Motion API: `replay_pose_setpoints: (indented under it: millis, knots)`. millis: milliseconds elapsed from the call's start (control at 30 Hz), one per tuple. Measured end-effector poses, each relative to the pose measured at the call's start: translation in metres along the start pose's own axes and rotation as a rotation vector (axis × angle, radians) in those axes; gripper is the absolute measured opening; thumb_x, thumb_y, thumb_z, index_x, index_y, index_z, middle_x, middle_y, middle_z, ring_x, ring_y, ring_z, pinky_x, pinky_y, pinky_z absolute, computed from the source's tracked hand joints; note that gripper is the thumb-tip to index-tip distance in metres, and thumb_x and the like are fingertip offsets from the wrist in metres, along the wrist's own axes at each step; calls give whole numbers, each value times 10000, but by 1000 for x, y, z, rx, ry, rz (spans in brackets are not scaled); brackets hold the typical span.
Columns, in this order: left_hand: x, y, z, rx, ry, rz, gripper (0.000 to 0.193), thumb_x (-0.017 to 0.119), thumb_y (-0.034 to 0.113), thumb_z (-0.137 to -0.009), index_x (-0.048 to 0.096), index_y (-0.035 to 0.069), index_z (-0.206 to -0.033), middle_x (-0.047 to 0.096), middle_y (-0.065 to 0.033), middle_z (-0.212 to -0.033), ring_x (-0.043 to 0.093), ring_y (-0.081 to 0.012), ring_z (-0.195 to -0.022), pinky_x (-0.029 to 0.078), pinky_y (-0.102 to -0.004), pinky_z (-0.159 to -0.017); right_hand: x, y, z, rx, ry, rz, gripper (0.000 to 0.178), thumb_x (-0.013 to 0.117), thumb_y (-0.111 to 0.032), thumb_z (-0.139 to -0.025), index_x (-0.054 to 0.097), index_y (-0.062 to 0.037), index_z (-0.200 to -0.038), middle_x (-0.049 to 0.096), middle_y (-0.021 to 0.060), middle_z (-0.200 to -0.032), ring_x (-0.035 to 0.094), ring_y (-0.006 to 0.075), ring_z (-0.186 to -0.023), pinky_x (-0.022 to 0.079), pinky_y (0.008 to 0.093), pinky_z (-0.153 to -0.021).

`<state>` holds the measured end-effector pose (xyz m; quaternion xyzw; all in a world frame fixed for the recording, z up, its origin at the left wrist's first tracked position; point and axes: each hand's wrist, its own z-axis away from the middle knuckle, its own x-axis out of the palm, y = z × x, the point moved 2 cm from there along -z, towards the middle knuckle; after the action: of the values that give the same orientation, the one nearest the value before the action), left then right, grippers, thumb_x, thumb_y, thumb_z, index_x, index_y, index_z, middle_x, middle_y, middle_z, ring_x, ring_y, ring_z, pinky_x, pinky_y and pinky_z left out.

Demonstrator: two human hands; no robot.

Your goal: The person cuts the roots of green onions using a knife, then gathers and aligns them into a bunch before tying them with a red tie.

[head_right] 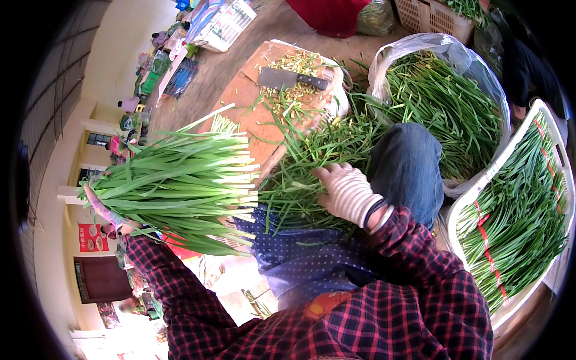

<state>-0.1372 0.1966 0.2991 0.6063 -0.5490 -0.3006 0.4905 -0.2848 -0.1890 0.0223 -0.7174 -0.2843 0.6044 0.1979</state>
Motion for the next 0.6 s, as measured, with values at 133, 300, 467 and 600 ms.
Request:
replay_pose_setpoints:
  millis: [133, 300, 467, 600]
  knots:
    - [12, -6, 3, 151, 33, -36, 469, 508, 485, -936, 621, 33, -988, 641, -106, -985, 598, -224, -925, 502, -414, -860, -50, -51, -39, -116, 169, -750, 307, 700, -235, -828, 639, -5, -1022, 644, 138, -874, 623, 271, -802, 487, 340, -743]
    - [10, -5, 6, -63, -226, 218, 462, 534, 479, -928, 670, 39, -971, 673, -119, -969, 627, -254, -948, 523, -414, -816, -41, -67, -67, -187, 197, -599, 197, 668, -205, -841, 658, -20, -909, 623, 158, -771, 608, 331, -721, 480, 388, -658]
    - [17, -8, 16, -64, -137, 222, 437, 570, 475, -913, 627, 43, -952, 656, -100, -940, 620, -248, -901, 515, -426, -812, -23, -72, -49, -290, 106, -340, 186, 624, -235, -854, 641, -50, -872, 606, 134, -748, 599, 343, -740, 470, 434, -690]
    - [36, -24, 35, -88, 64, 156, 321, 606, 406, -909, 572, 88, -931, 626, -56, -885, 604, -204, -805, 508, -369, -733, -15, -72, -41, -382, 93, -228, 276, 565, -294, -886, 623, -43, -788, 595, 158, -679, 599, 362, -684, 476, 450, -668]
